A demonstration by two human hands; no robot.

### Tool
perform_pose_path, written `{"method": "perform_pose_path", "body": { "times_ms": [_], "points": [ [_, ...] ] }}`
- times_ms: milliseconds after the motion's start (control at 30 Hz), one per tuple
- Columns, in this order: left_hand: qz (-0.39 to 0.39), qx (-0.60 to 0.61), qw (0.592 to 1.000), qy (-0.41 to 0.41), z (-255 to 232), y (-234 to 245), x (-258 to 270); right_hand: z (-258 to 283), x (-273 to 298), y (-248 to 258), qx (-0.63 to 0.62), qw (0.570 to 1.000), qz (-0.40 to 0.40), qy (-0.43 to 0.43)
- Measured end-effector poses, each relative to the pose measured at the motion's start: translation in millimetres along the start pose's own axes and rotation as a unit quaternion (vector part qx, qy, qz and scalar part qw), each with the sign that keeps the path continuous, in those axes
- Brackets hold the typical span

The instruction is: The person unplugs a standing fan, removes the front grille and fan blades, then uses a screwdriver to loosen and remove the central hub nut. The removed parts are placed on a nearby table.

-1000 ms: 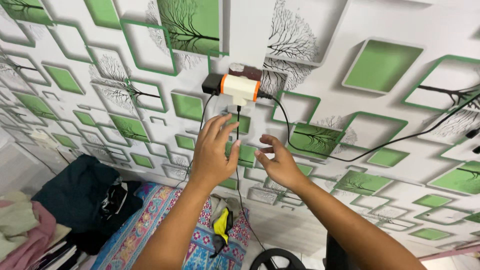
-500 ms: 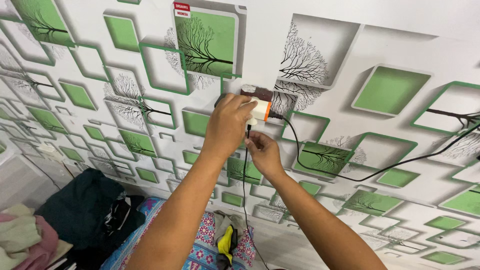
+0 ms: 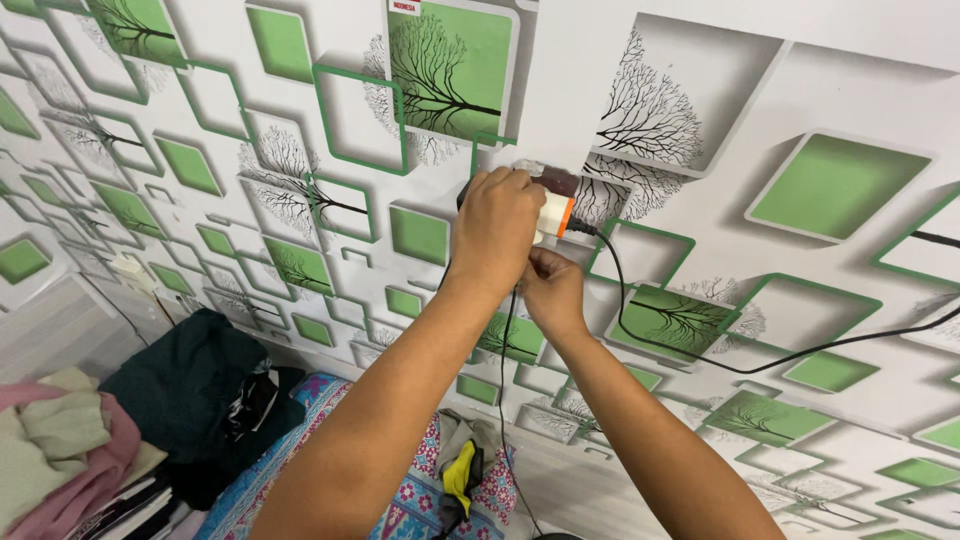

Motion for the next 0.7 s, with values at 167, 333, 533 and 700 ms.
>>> {"method": "perform_pose_path", "body": {
  "times_ms": [167,333,533,700],
  "points": [
    [0.007,-0.013,1.000,0.001,0,-7,2,0,0,5,0.044,0.999,-0.003,0.022],
    [0.007,-0.020,1.000,-0.002,-1,-10,1,1,1,5,0.054,0.998,0.002,0.034],
    [0.001,-0.035,0.999,-0.005,-4,-11,2,2,5,2,0.032,0.999,0.005,0.014],
    [-0.009,-0.037,0.999,-0.017,-6,-13,2,2,8,1,0.014,1.000,-0.001,0.013]
  ]
}}
Point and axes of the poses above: each hand's wrist, its own x-axis away from the middle knuckle, its own y-axis out of the back of the hand, z = x × y, the point moved 10 cm from there along -x, towards the middle knuckle, and after that the axes turned 3 degrees about -z, right-handed, at the moved point
